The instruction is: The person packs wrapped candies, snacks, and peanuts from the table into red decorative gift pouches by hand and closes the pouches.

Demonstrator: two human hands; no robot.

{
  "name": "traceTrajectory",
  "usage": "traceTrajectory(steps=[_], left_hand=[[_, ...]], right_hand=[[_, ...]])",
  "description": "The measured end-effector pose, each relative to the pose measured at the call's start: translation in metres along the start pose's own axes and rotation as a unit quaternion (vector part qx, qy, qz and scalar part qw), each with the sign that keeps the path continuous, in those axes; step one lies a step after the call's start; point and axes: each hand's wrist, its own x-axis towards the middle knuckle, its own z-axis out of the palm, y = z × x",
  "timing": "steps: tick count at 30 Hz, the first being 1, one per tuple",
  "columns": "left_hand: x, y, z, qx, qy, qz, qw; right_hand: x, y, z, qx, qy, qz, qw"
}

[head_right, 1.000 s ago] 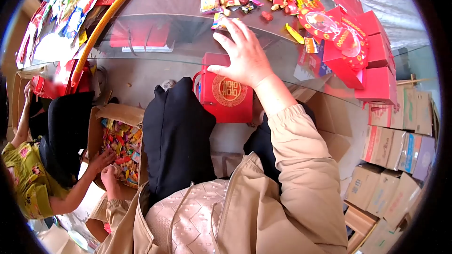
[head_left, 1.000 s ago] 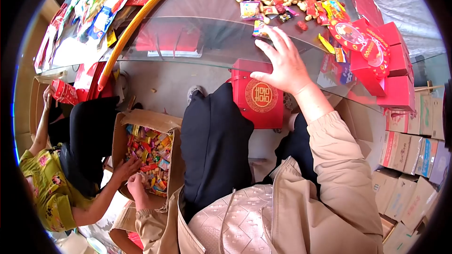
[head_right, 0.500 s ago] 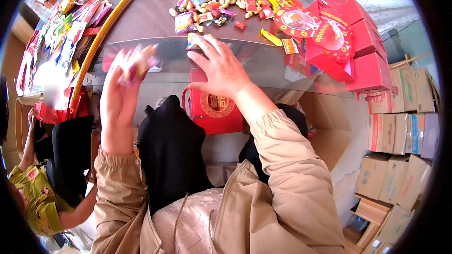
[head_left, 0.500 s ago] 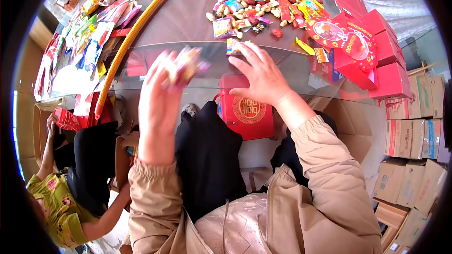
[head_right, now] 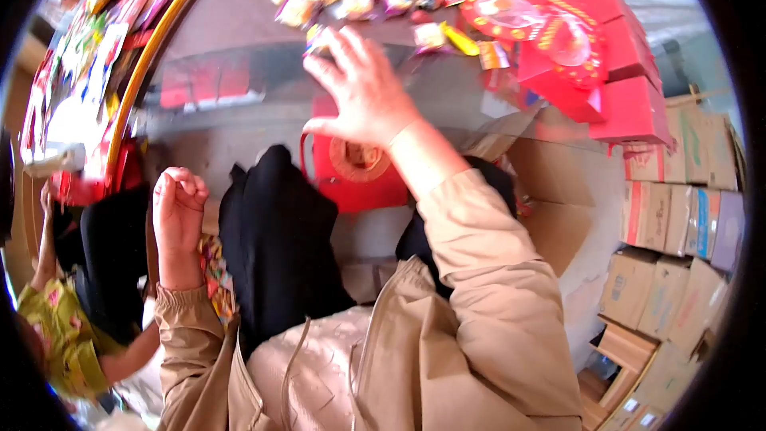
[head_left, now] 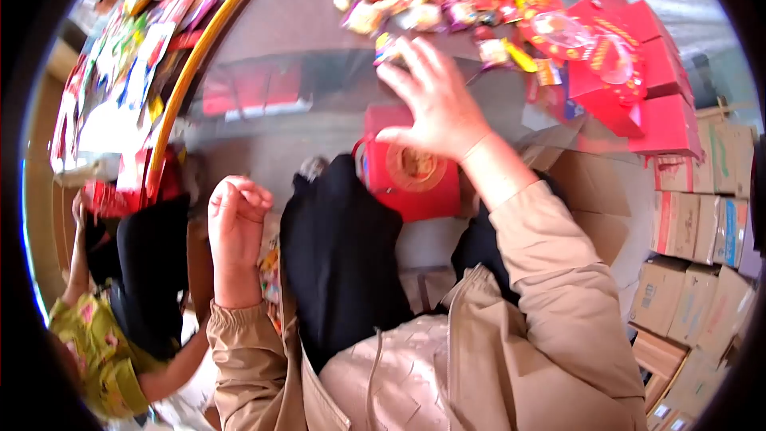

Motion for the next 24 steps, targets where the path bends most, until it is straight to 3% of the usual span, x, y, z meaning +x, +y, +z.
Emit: traceTrajectory(steps=[5, 6, 8, 10, 13, 16, 19, 22, 24], left_hand=[[-0.123, 0.002, -0.109, 0.021, 0.326, -0.047, 0.944], [-0.156, -0.007, -0.154, -0.027, 0.323, -0.067, 0.944], [-0.211, -0.041, -0.217, 0.005, 0.502, -0.099, 0.859], [-0.25, -0.077, -0.242, 0.025, 0.595, -0.123, 0.794], [-0.279, -0.119, -0.24, 0.016, 0.589, -0.18, 0.788], [-0.276, -0.155, -0.239, 0.043, 0.542, -0.139, 0.828], [-0.243, -0.157, -0.218, 0.341, 0.474, -0.148, 0.798], [-0.219, -0.144, -0.203, 0.648, 0.29, -0.125, 0.693], [-0.214, -0.145, -0.199, 0.671, 0.263, -0.131, 0.681]], right_hand=[[0.001, -0.003, 0.006, -0.02, 0.001, -0.016, 1.0], [0.001, -0.005, 0.004, -0.019, -0.009, -0.01, 1.0], [0.001, -0.006, 0.006, -0.018, -0.015, -0.002, 1.0], [0.002, -0.007, 0.006, -0.028, -0.024, -0.001, 0.999], [0.002, -0.007, 0.007, -0.032, -0.029, -0.002, 0.999], [0.002, -0.008, 0.007, -0.036, -0.035, 0.0, 0.999], [0.003, -0.009, 0.006, -0.038, -0.038, 0.0, 0.999], [0.003, -0.009, 0.006, -0.04, -0.042, 0.001, 0.998], [0.004, -0.009, 0.007, -0.041, -0.045, 0.0, 0.998]])
